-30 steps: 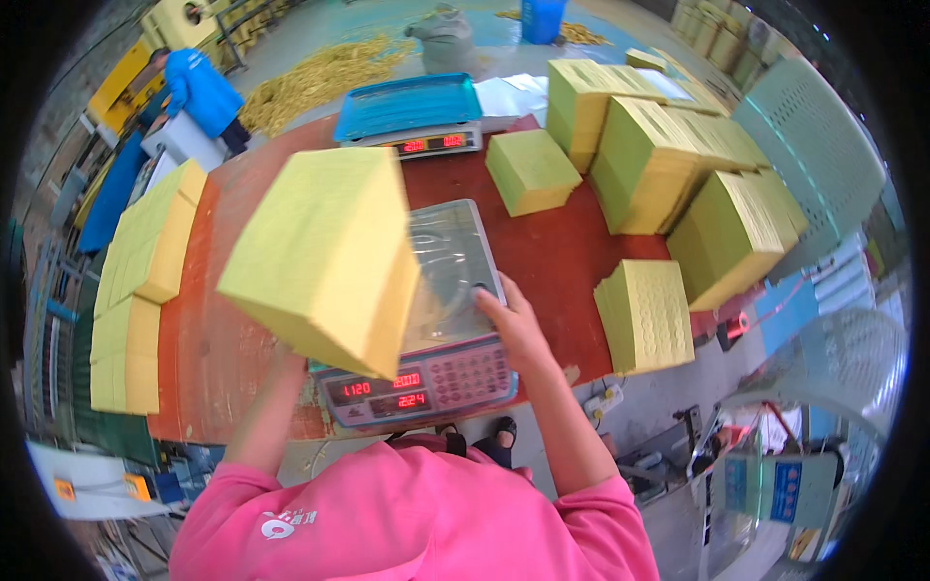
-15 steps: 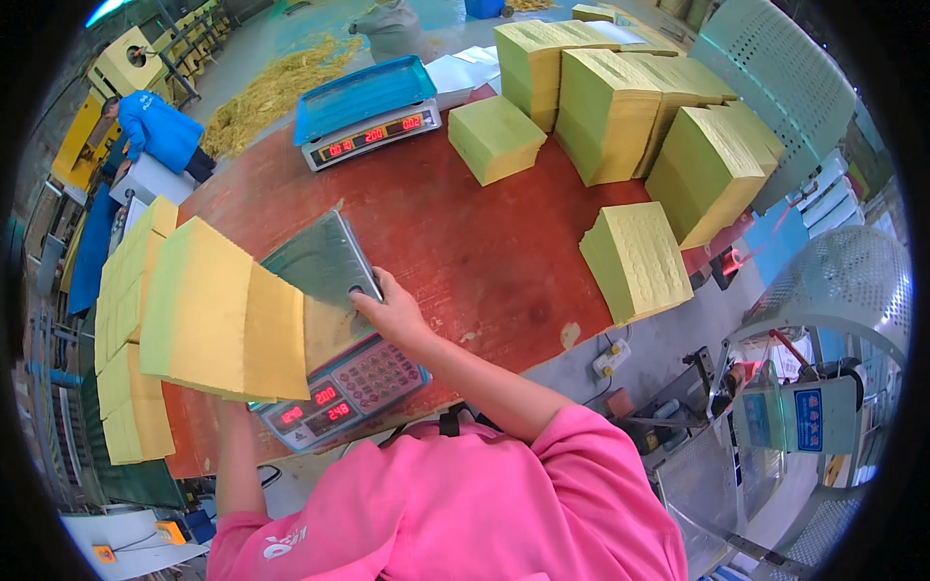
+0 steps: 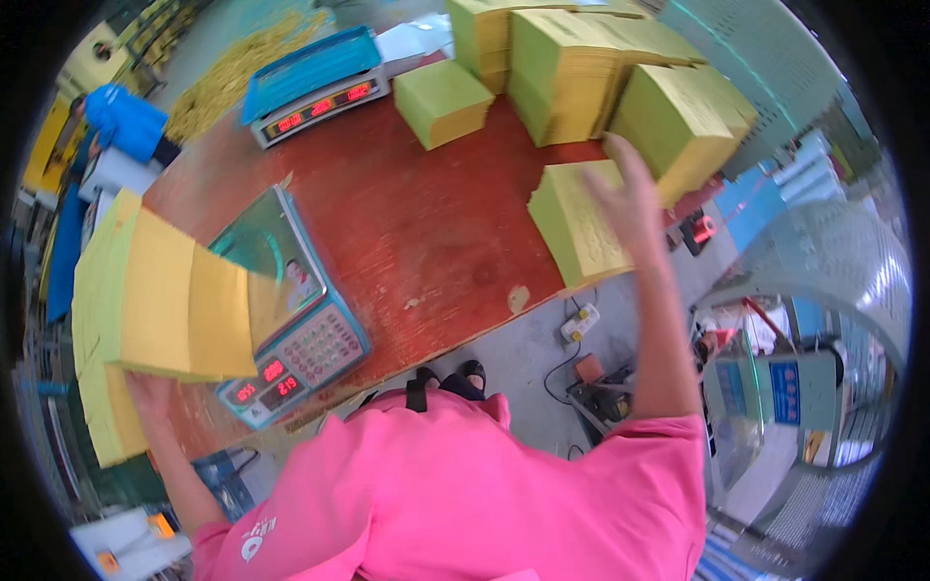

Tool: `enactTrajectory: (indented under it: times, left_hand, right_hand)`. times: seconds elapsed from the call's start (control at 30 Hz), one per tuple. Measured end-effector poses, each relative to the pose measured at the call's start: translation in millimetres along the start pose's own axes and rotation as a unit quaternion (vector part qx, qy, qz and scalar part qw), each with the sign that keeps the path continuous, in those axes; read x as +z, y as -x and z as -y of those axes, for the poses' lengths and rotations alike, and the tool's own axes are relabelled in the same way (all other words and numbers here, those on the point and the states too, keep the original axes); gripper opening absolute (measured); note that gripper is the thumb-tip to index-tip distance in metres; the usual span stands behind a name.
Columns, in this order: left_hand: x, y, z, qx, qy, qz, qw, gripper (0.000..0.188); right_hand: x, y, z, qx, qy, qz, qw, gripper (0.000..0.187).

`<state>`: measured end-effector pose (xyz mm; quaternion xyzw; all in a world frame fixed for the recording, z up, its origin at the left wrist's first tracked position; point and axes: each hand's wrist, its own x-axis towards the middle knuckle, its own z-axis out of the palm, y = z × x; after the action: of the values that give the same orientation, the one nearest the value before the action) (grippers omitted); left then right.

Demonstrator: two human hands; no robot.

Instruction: The recorder weighs stacks of yellow paper on a digital scale and organizes them on a worktable.

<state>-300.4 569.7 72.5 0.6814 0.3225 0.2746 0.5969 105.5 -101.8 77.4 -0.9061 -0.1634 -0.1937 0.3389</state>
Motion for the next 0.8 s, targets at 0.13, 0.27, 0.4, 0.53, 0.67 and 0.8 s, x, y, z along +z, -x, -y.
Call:
enactTrajectory:
  times: [0.13, 0.27, 0.4, 0.53, 0.67, 0.8]
  left_hand:
    - [49.5, 2.8, -89.6, -0.106, 0.298, -0.067, 0.946, 0.057]
    - [52.1, -5.6, -127.4, -0.091, 0.206, 0.11, 0.968, 0.06]
    - [63.0, -24.3, -143.6, -0.139, 0.069, 0.181, 0.971, 0.06]
    - [103.7, -18.1, -154.4, -0.113, -0.047, 0.071, 0.99, 0.061]
    - [86.2, -38.4, -153.7, -0.143, -0.031, 0.153, 0.977, 0.058]
    - [104.0, -34.4, -156.1, -0.158, -0.042, 0.222, 0.961, 0.059]
  right_hand:
    - [-44.0, 14.6, -108.5, 0.352, -0.266, 0.26, 0.859, 0.058]
    - [-12.1, 27.3, -81.0, 0.35, -0.343, 0.336, 0.804, 0.055]
    - [54.3, 44.3, -8.9, 0.275, -0.331, 0.43, 0.794, 0.054]
    - [125.7, 63.5, 82.2, 0.193, -0.276, 0.424, 0.841, 0.058]
    - [157.8, 75.9, 141.7, 0.157, -0.275, 0.384, 0.867, 0.061]
    - [146.2, 84.6, 154.0, -0.079, -0.076, 0.184, 0.977, 0.06]
